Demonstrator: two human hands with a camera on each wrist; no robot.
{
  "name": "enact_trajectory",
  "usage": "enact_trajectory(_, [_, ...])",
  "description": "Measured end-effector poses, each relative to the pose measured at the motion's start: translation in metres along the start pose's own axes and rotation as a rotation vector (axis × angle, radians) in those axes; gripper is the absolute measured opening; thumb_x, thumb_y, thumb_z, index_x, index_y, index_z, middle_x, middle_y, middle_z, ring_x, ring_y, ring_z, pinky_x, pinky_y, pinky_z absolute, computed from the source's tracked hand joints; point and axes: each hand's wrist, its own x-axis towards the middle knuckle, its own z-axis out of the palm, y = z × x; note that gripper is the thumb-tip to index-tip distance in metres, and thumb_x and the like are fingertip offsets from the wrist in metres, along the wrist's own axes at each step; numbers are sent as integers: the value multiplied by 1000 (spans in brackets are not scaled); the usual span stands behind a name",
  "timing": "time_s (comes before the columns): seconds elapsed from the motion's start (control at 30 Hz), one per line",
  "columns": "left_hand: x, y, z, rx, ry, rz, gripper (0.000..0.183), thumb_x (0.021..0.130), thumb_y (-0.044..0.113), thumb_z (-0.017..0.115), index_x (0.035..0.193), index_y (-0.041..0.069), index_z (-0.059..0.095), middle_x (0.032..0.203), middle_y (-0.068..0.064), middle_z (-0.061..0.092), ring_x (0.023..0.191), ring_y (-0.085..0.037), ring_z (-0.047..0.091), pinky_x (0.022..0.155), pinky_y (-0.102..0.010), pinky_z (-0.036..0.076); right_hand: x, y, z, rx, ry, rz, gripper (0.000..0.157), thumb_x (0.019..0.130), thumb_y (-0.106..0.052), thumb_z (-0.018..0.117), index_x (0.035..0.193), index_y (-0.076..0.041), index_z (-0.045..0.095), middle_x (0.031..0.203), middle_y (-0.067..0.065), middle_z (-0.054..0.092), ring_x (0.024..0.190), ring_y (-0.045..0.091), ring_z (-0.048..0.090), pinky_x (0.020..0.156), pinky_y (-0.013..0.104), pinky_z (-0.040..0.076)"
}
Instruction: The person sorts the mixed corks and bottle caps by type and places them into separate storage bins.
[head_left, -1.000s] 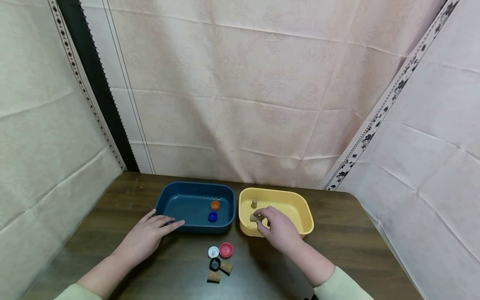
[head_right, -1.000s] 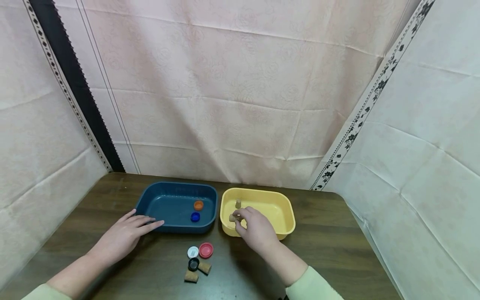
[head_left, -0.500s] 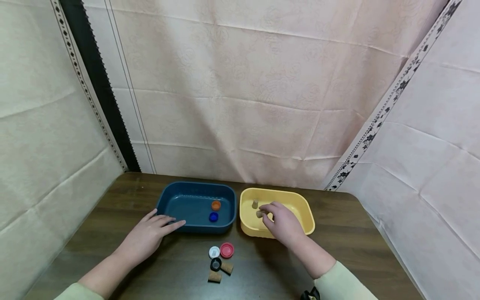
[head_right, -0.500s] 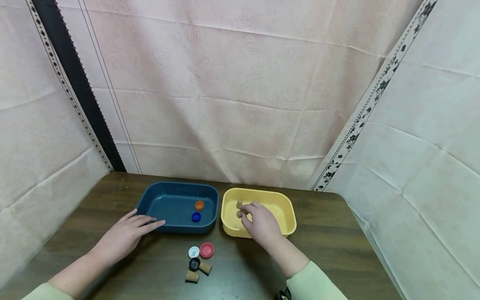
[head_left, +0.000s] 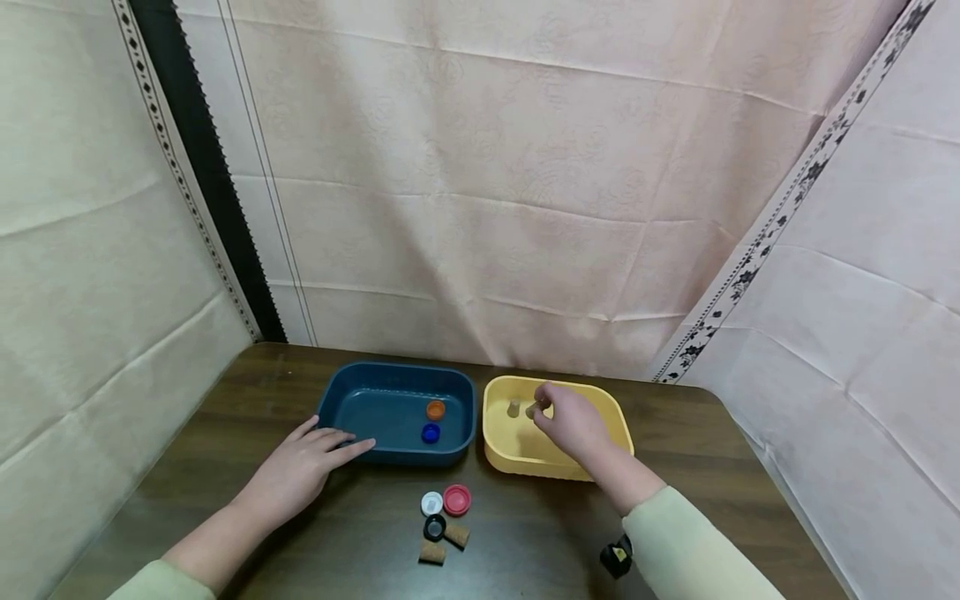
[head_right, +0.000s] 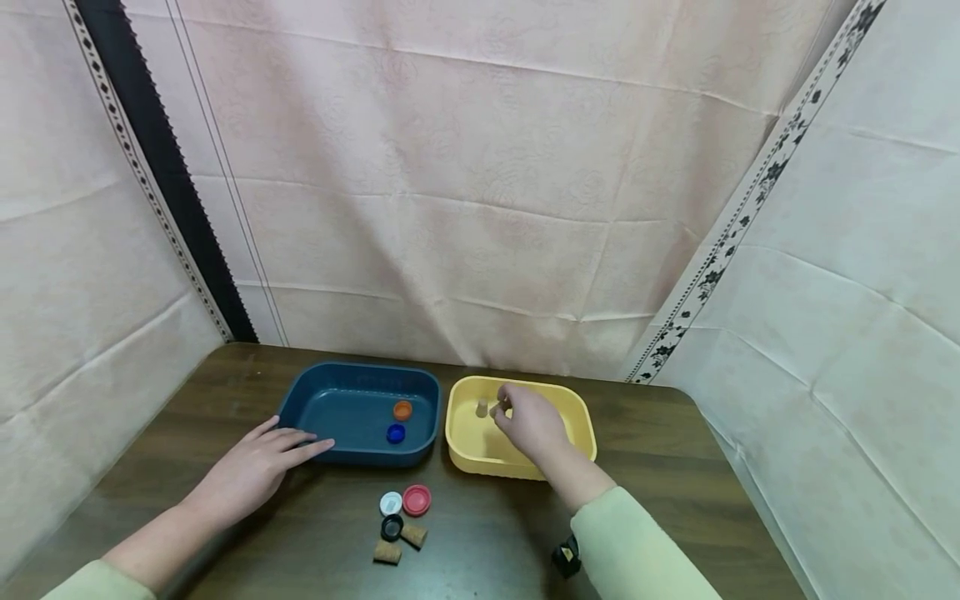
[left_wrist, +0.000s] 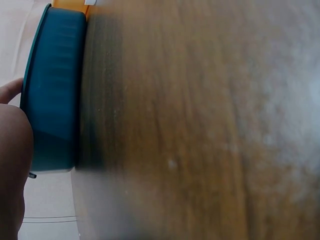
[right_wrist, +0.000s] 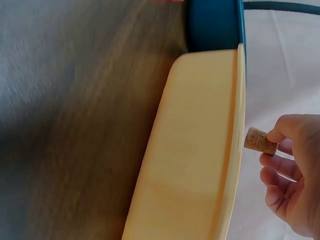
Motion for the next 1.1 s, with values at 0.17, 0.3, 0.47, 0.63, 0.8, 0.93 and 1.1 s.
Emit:
enact_trajectory(0.17, [1,0,-1,-3,0,3,74,77,-8,77,139,29,59,117,-2,70,110,-23,64,106,-61,39,9,7,3,-40,-33,-9,14,89,-21,69,100,-14,68,93,-1,68,80,16,62,73,39,53])
enact_trajectory(0.3, [1,1,-1,-8,-7,-2,74,77,-7,77,139,30,59,117,-2,70,111,-23,64,106,-60,39,13,12,6,-56,-46,0,15,90,-20,68,103,-13,69,97,-1,69,84,18,65,74,40,53])
enact_trajectory(0.47, [1,0,0,-4,-14,-6,74,78,-7,77,139,30,59,117,-1,70,111,-23,64,106,-60,39,20,15,9,-68,-63,21,15,91,-20,68,105,-13,69,98,-1,68,84,18,64,72,40,53])
enact_trajectory(0.63, [1,0,0,-2,-11,-8,74,78,-7,77,139,30,59,117,-1,70,111,-23,64,106,-60,39,27,16,11,-75,-85,52,15,91,-19,68,105,-13,68,99,-1,68,82,17,63,71,40,52])
enact_trajectory(0.8, [1,0,1,0,-16,-17,74,78,-7,76,140,31,58,117,-1,70,111,-23,64,107,-60,38,32,19,17,-90,-84,62,10,90,-20,69,98,-15,66,92,-2,67,75,16,59,68,40,51])
enact_trajectory(0.93, [1,1,1,4,-21,-19,74,79,-7,76,140,31,58,118,-1,69,112,-23,63,107,-60,38,34,23,23,-102,-73,68,8,89,-20,70,92,-17,63,88,-2,65,73,17,57,66,40,50])
enact_trajectory(1.1, [1,1,0,3,-22,-17,74,79,-7,76,140,31,58,118,-1,69,112,-23,63,107,-60,38,33,28,28,-102,-66,66,10,87,-20,72,88,-16,63,85,-2,64,72,17,56,64,39,49])
